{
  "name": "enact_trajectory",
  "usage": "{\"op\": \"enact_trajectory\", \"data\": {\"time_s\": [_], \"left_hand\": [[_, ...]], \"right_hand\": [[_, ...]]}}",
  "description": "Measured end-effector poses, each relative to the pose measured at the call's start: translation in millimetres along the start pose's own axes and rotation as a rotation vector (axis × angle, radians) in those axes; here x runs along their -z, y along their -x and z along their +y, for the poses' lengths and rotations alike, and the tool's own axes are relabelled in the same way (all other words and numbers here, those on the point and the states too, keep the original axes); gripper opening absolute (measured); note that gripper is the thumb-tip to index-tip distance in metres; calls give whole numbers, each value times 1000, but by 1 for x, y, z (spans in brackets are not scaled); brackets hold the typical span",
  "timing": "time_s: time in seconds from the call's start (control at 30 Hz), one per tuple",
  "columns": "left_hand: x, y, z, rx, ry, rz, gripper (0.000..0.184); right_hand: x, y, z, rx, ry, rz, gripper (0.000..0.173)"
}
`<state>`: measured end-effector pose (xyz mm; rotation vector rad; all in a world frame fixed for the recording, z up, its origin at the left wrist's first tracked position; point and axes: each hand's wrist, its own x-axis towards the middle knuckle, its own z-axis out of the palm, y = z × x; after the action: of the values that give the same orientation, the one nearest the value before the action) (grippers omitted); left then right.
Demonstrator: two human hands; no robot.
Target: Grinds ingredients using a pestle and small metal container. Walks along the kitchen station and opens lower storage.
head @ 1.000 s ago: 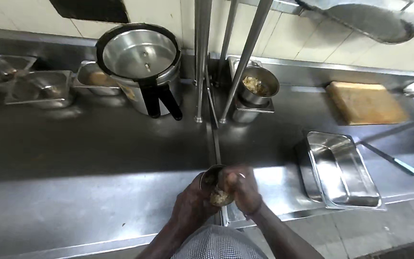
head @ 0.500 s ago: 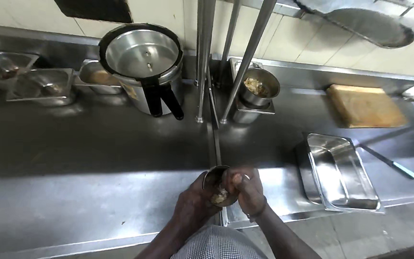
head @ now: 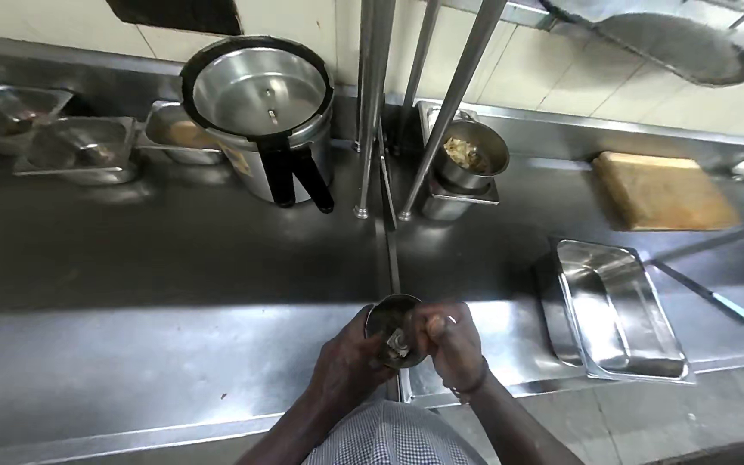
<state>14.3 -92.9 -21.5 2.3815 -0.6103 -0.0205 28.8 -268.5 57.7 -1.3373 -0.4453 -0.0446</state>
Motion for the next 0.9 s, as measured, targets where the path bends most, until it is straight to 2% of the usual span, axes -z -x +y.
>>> {"op": "enact_trajectory", "data": {"time_s": [0.13,0.23,0.3,0.4,0.5,0.7,0.77,0.83,0.9], "left_hand": [[-2,2,-3,-43,10,50,31],[-4,4,-4,-70,25,102,30],[-5,2,-3,-62,32,90,30],[-4,1,1,-16,23,19,33],[-3,4,0,-10,8,10,33],[-6,5,-5,-61,24,81,32],[-7,3,-3,-56,26,77,32],[-3,0,1,0,27,2,32],[0,-2,5,29,18,-53,33]], "right_hand": [[-1,-1,-33,28,-47,-16,50],[-6,0,-65,72,15,-79,58],[-6,3,-52,78,38,-65,63],[-3,7,-4,24,82,44,60],[-2,3,-1,11,-5,64,53],[-4,2,-68,69,-32,-23,52],[-4,3,-56,66,-7,-1,52],[-2,6,-19,42,32,70,51],[-1,3,-1,22,14,106,51]]}}
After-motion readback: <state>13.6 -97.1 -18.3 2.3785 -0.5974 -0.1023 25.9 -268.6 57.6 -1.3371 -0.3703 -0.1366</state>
